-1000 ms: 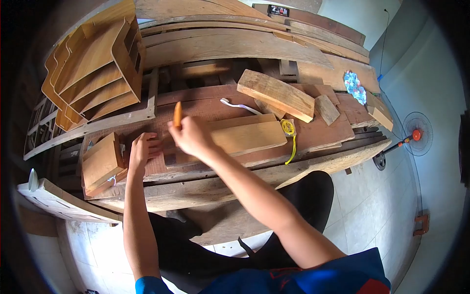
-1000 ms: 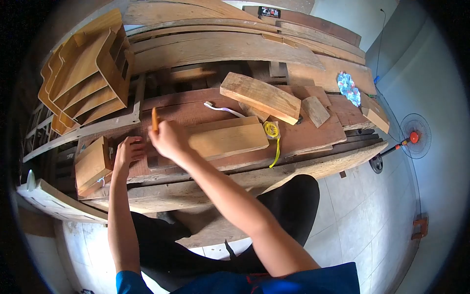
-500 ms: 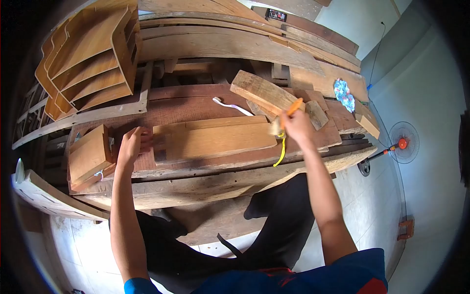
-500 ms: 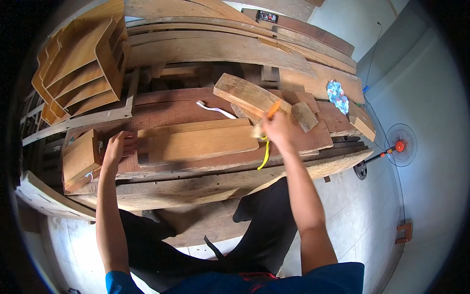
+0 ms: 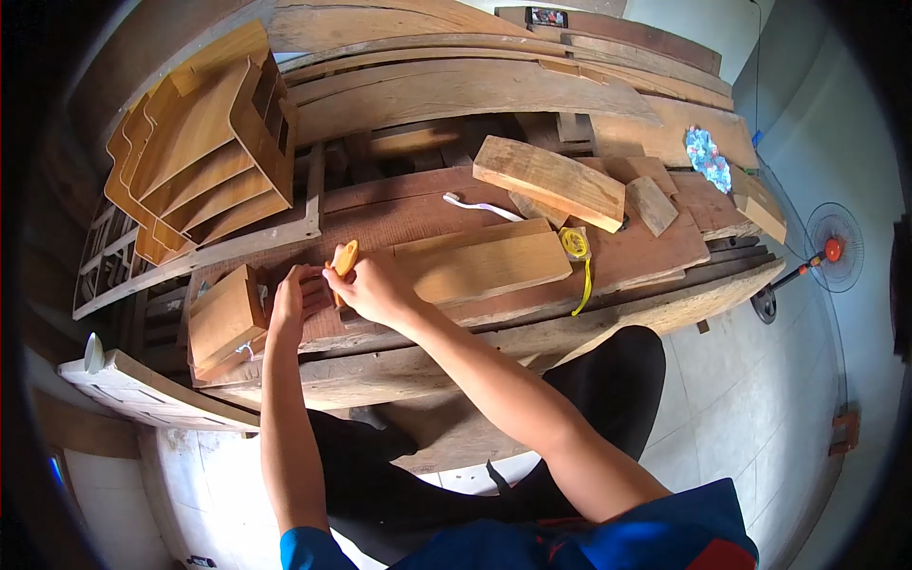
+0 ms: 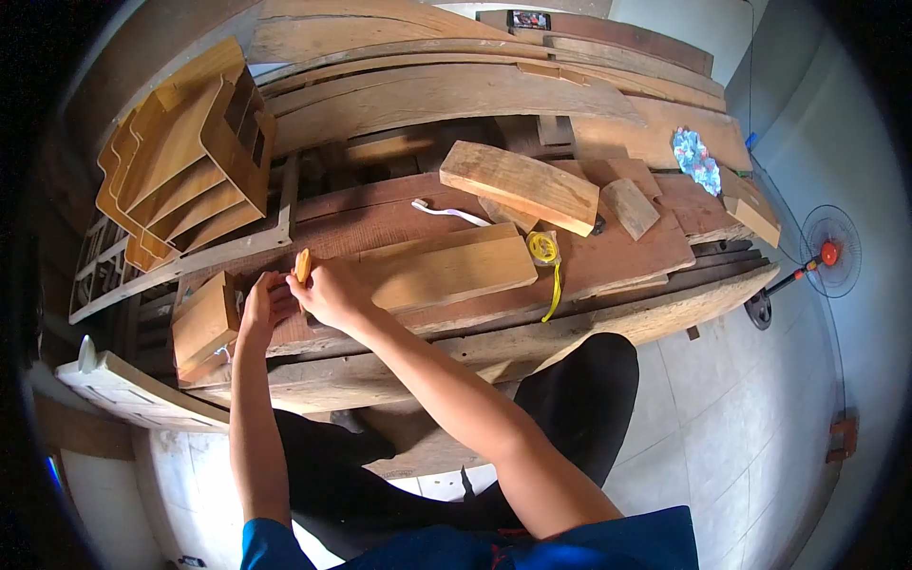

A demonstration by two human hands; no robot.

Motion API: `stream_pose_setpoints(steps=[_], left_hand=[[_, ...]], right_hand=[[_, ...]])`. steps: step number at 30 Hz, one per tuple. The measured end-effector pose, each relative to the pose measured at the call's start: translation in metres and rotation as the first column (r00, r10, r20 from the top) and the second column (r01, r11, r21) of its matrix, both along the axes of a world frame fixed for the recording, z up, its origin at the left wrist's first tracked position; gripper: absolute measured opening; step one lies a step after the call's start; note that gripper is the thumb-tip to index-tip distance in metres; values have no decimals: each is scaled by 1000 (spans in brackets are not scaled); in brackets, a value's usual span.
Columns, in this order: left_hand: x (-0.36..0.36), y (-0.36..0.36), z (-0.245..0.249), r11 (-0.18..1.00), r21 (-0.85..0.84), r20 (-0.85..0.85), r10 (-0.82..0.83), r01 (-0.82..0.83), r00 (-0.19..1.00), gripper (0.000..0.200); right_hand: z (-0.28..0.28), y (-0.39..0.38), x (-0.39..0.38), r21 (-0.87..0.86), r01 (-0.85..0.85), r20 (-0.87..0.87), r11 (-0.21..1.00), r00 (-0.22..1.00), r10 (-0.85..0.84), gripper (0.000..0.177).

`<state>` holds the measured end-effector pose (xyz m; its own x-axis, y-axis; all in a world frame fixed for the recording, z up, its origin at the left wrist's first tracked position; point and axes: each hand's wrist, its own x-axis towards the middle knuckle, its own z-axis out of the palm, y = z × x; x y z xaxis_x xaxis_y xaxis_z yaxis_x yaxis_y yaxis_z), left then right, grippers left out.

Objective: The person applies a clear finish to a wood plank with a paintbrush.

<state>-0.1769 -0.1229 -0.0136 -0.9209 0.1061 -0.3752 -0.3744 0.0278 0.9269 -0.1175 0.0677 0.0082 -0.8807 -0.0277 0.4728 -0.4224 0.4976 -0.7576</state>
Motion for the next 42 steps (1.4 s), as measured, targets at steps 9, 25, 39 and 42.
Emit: stream_pose_setpoints(steps=[9,25,39,42], left_hand=[[6,4,10,986,-88,-88,-151,144,985,54],[6,7,14,993,-100,-117,-80,68,990,41],[10,13,16,972,-196,-218,-170,128,961,43],[6,10,14,965,-224,-230,-190,138,954,43]], right_hand=[[23,241,76,198,392,378,898,815,-439,20],[12,9,21,197,63,33,978,997,-71,23],[47,253,110,600,464,160,652,729,-666,30],[55,263,113,819,405,86,405,613,-786,37]])
